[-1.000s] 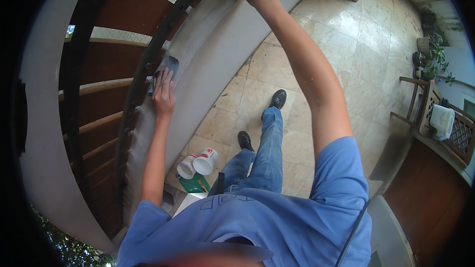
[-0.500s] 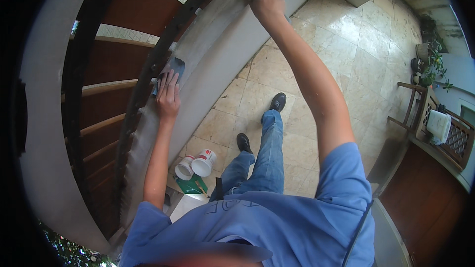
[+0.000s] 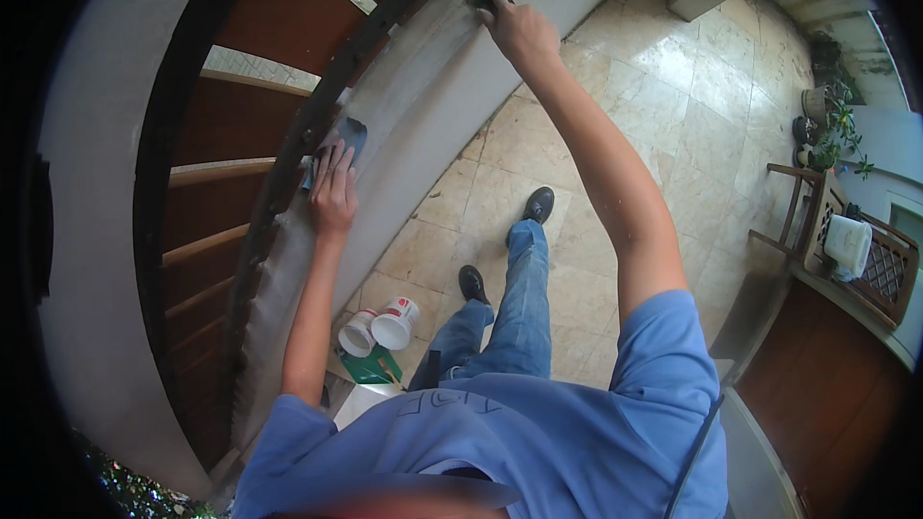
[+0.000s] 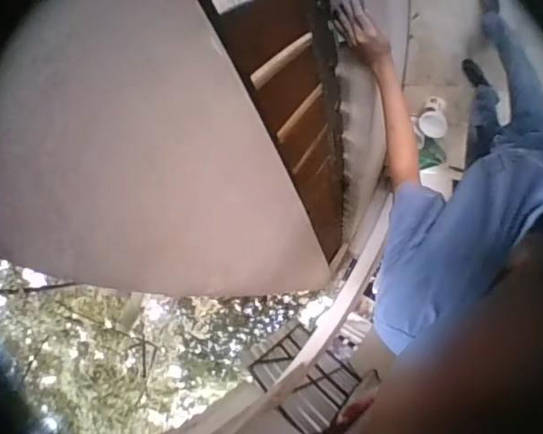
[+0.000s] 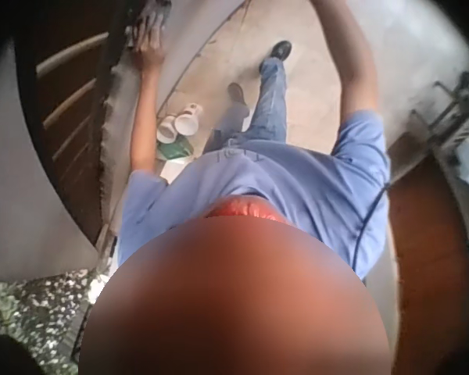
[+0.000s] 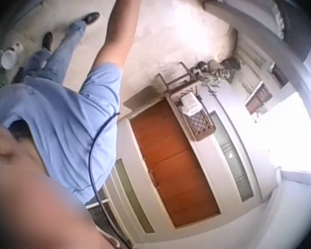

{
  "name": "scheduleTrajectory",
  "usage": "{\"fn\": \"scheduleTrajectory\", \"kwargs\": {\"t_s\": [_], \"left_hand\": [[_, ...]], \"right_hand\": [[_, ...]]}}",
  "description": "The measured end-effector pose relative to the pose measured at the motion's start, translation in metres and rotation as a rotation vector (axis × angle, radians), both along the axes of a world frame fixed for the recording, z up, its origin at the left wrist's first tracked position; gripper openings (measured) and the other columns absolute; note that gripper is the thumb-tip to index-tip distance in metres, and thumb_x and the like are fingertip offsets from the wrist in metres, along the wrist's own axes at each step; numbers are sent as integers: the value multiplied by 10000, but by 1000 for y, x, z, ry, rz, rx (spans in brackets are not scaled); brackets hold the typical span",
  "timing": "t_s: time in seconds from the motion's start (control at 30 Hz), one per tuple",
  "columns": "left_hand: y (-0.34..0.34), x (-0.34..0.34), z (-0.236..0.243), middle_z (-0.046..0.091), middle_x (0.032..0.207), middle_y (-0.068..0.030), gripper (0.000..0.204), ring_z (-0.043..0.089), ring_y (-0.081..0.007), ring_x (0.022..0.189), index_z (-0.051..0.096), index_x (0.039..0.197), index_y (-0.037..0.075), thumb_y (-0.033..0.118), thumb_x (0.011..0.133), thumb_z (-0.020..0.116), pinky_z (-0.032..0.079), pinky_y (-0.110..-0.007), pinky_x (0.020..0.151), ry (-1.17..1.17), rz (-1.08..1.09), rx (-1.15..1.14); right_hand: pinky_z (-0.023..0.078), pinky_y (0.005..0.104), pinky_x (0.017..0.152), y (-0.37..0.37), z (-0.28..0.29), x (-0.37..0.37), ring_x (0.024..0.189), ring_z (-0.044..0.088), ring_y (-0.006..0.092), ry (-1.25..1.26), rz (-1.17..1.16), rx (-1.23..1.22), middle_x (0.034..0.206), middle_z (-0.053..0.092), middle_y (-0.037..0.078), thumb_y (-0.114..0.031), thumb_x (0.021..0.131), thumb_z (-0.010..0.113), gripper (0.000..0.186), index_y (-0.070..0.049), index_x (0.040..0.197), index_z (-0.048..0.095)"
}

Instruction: Apply plaster and smooth the surface on a wall using a spatula and sanding block.

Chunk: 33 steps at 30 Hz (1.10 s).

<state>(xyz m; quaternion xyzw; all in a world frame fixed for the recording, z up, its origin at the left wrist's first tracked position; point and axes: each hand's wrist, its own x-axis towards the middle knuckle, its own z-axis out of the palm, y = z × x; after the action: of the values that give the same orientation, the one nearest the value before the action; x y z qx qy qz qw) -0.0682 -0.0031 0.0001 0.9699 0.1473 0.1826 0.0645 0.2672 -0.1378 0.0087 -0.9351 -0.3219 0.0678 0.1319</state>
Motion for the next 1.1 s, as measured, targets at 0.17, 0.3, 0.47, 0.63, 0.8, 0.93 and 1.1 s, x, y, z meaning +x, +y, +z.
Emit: {"fn": "scheduleTrajectory", "kwargs": {"t_s": [0.17, 0.3, 0.47, 0.63, 0.8, 0.93, 1.1], "left_hand": [[-4, -4, 5, 525, 1199, -104, 286, 473, -295, 1132, 554, 1110, 60, 87, 829, 514, 365, -437, 945, -19, -9, -2], [-2, 2, 4, 525, 1198, -104, 281, 472, -298, 1131, 557, 1109, 62, 92, 833, 512, 366, -438, 945, -15, 6, 2], [3, -8, 1, 523, 1200, -103, 282, 470, -300, 1133, 555, 1113, 63, 96, 836, 510, 365, -442, 946, -9, 9, -12], [-3, 8, 4, 519, 1205, -103, 291, 464, -295, 1141, 545, 1125, 64, 102, 838, 510, 368, -450, 942, -9, -15, 9], [-1, -4, 6, 520, 1204, -105, 288, 463, -293, 1144, 547, 1122, 64, 108, 840, 510, 369, -449, 940, 7, 8, 3], [-3, 4, 5, 519, 1204, -107, 293, 462, -297, 1144, 544, 1128, 64, 110, 841, 505, 368, -446, 941, -10, -19, 6], [0, -4, 4, 516, 1210, -106, 290, 462, -300, 1143, 547, 1123, 59, 106, 840, 503, 368, -446, 941, 8, 6, 2]], "right_hand": [[481, 488, 614, 10, -5, 16, 722, 601, 388, -15, -4, 185, 777, 611, 221, -435, 879, 407, 454, -217, 1277, 408], [482, 488, 608, 6, -4, 16, 719, 601, 388, 15, 24, 63, 771, 612, 215, -421, 882, 410, 437, -208, 1265, 417], [498, 456, 588, 23, -7, 8, 709, 601, 383, -60, 57, 118, 739, 611, 209, -422, 883, 412, 444, -176, 1252, 429], [497, 469, 602, 18, -12, 32, 724, 611, 371, -34, 40, 71, 768, 617, 196, -415, 874, 418, 448, -216, 1276, 401], [491, 478, 611, 19, -11, -2, 724, 608, 382, -31, -22, 116, 741, 610, 217, -467, 873, 401, 479, -237, 1292, 379], [489, 469, 610, 12, -7, 22, 731, 603, 390, -30, -83, 65, 760, 610, 225, -488, 867, 393, 495, -243, 1298, 370], [498, 448, 597, -4, -1, -18, 731, 614, 359, 21, 6, -26, 782, 622, 182, -433, 862, 440, 479, -206, 1280, 389]]}}
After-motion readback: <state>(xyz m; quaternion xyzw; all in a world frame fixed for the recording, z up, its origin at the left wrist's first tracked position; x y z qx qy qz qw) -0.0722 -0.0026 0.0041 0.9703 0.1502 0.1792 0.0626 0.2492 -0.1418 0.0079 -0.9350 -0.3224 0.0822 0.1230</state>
